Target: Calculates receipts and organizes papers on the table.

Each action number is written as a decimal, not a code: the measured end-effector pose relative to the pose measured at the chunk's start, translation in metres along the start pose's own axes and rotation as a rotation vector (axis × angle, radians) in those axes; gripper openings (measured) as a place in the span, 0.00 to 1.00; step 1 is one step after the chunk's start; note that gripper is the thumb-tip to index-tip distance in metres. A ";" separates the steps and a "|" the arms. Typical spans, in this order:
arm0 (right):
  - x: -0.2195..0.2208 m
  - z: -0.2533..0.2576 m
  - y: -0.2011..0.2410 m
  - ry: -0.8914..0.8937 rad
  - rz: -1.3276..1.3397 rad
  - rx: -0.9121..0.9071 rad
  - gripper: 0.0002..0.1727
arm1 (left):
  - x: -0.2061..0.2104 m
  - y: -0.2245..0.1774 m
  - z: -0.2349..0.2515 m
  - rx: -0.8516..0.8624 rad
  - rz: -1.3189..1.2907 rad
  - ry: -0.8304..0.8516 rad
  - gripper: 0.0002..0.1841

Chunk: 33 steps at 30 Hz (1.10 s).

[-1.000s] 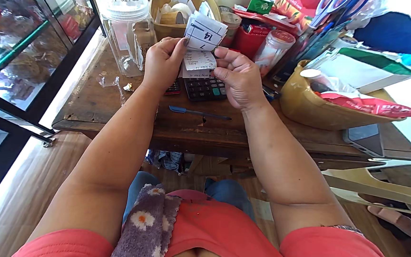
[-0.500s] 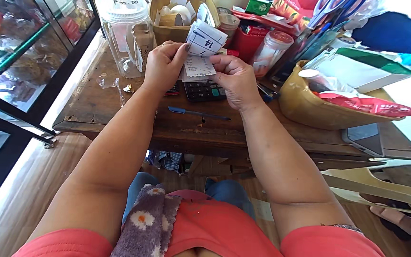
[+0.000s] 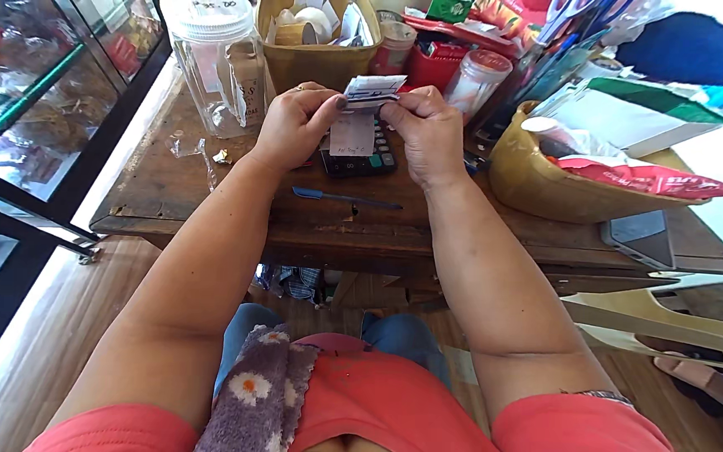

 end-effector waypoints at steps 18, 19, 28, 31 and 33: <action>-0.018 0.004 0.009 0.131 -0.513 0.104 0.25 | -0.008 0.009 0.005 -0.222 0.043 -0.168 0.12; -0.018 0.004 0.008 0.192 -0.564 0.141 0.25 | -0.009 0.012 0.006 -0.254 0.014 -0.212 0.13; 0.000 -0.003 0.003 0.456 -0.748 0.062 0.25 | -0.017 0.027 0.010 -0.376 -0.317 -0.481 0.13; 0.005 -0.003 0.000 0.522 -0.876 0.035 0.27 | -0.017 0.026 0.009 -0.383 -0.307 -0.468 0.13; 0.005 -0.005 -0.001 0.488 -0.885 0.019 0.28 | -0.016 0.025 0.009 -0.372 -0.314 -0.475 0.12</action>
Point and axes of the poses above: each hand's wrist, its own z-axis towards the middle knuckle, its own x-axis out of the palm, y = z × x, the point moved 3 cm from there along z, towards the middle knuckle, and after that the axes turned 8 degrees about z, right-handed, at the moved point
